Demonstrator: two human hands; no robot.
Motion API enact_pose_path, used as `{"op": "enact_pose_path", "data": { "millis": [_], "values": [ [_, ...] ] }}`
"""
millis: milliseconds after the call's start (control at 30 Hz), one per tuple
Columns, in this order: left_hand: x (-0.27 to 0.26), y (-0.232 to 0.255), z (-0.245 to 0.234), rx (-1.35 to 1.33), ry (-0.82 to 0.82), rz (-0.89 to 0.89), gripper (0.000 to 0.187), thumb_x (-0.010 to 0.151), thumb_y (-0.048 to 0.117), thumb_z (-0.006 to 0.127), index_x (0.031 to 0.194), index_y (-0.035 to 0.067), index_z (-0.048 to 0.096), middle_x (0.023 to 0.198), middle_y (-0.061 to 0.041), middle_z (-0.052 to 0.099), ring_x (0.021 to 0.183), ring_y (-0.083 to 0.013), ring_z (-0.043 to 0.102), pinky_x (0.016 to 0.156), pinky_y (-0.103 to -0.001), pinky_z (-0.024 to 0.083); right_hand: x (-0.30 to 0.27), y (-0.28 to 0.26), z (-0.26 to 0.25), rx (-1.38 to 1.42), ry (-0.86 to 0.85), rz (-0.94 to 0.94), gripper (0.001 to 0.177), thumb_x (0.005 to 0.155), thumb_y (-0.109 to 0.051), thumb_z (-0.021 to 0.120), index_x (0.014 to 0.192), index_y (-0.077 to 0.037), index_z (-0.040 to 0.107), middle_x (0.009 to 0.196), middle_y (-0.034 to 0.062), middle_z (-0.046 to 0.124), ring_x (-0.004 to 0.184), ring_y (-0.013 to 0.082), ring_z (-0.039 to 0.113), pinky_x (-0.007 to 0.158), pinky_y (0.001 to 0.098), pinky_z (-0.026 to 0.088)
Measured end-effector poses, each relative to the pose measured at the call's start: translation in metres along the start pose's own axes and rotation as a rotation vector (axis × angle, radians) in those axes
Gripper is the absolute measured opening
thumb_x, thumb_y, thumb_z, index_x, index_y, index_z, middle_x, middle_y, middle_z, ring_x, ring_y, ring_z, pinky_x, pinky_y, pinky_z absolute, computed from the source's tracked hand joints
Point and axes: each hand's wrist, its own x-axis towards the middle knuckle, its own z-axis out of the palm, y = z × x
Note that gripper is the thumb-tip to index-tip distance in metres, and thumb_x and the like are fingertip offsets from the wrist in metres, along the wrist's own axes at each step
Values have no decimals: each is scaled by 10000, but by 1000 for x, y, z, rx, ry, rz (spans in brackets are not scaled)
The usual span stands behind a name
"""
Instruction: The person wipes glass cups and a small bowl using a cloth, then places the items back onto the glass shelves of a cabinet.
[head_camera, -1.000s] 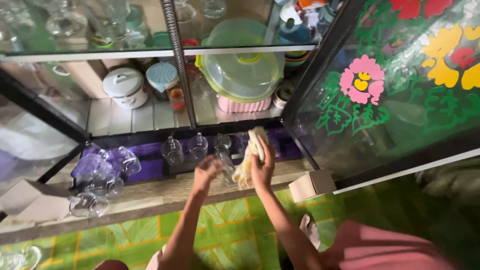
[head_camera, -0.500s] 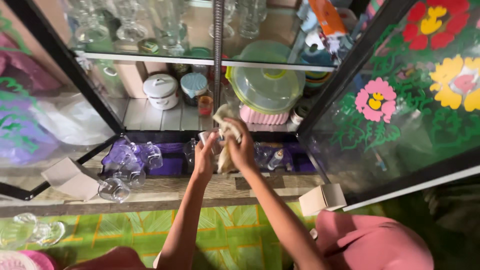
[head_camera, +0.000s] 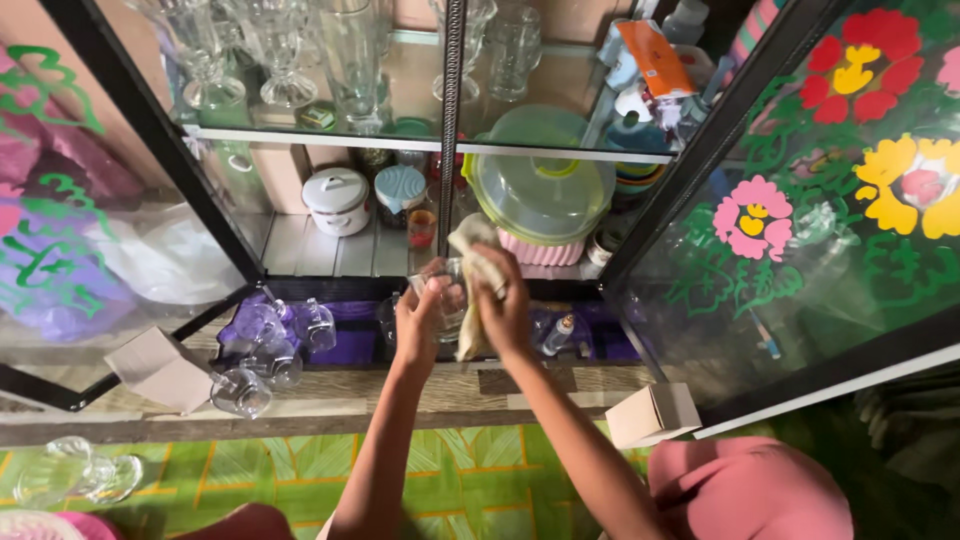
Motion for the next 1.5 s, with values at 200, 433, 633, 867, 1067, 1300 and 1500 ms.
{"op": "enact_pose_path", "data": {
  "millis": [200, 433, 633, 867, 1067, 1300, 1500],
  "values": [
    [5, 16, 12, -233, -138, -21, 727, 950, 503, 576, 1407, -53, 472, 1207, -129, 682, 1069, -251, 704, 935, -396, 574, 13, 1, -6, 641, 279, 475, 384, 978, -129, 627, 1357, -77, 591, 1313, 96, 632, 1191, 198, 601, 1011, 303, 504],
    [39, -13, -5, 126, 90, -56, 507, 932, 443, 612, 1274, 112, 434, 1067, -191, 620, 893, -261, 665, 786, -407, 569, -16, -39, -6, 323, 232, 186, 344, 1006, -95, 612, 1345, -34, 613, 1342, 111, 630, 1189, 207, 606, 1016, 319, 511],
    [30, 10, 12, -21, -204, 7, 419, 1024, 273, 683, 1239, -58, 544, 1149, -201, 646, 1027, -272, 659, 896, -425, 557, 13, -42, -39, 205, 211, 136, 397, 963, -122, 610, 1353, -45, 606, 1358, 118, 629, 1224, 206, 616, 1054, 327, 514],
    [10, 29, 31, -8, -57, -117, 603, 998, 518, 444, 1352, 42, 560, 1277, -127, 662, 1159, -224, 644, 1004, -383, 488, -16, -57, 4, -116, 52, -304, 363, 995, -130, 585, 1346, -41, 615, 1416, 208, 566, 1300, 320, 589, 1104, 439, 519],
    [-1, 15, 29, 357, -140, 55, 621, 918, 346, 629, 1415, -2, 494, 1252, -184, 640, 1103, -262, 661, 922, -421, 557, -2, -23, 2, -124, 117, -312, 276, 1038, -146, 643, 1306, -79, 650, 1367, 124, 656, 1241, 275, 678, 1073, 398, 606],
    [-7, 12, 35, 32, -55, -58, 651, 935, 264, 651, 1506, 52, 422, 1315, -151, 640, 1192, -225, 619, 1006, -368, 490, 17, -9, -14, 360, 47, 120, 431, 1011, -150, 553, 1436, -82, 564, 1450, 180, 570, 1318, 299, 557, 1092, 388, 476],
    [8, 9, 25, -54, -60, -32, 572, 925, 206, 593, 1457, 94, 416, 1246, -126, 645, 1118, -262, 617, 942, -430, 492, 2, -49, 2, -160, 50, -273, 398, 1060, -244, 551, 1431, -99, 571, 1507, 149, 503, 1385, 331, 543, 1159, 466, 457]
  ]
}}
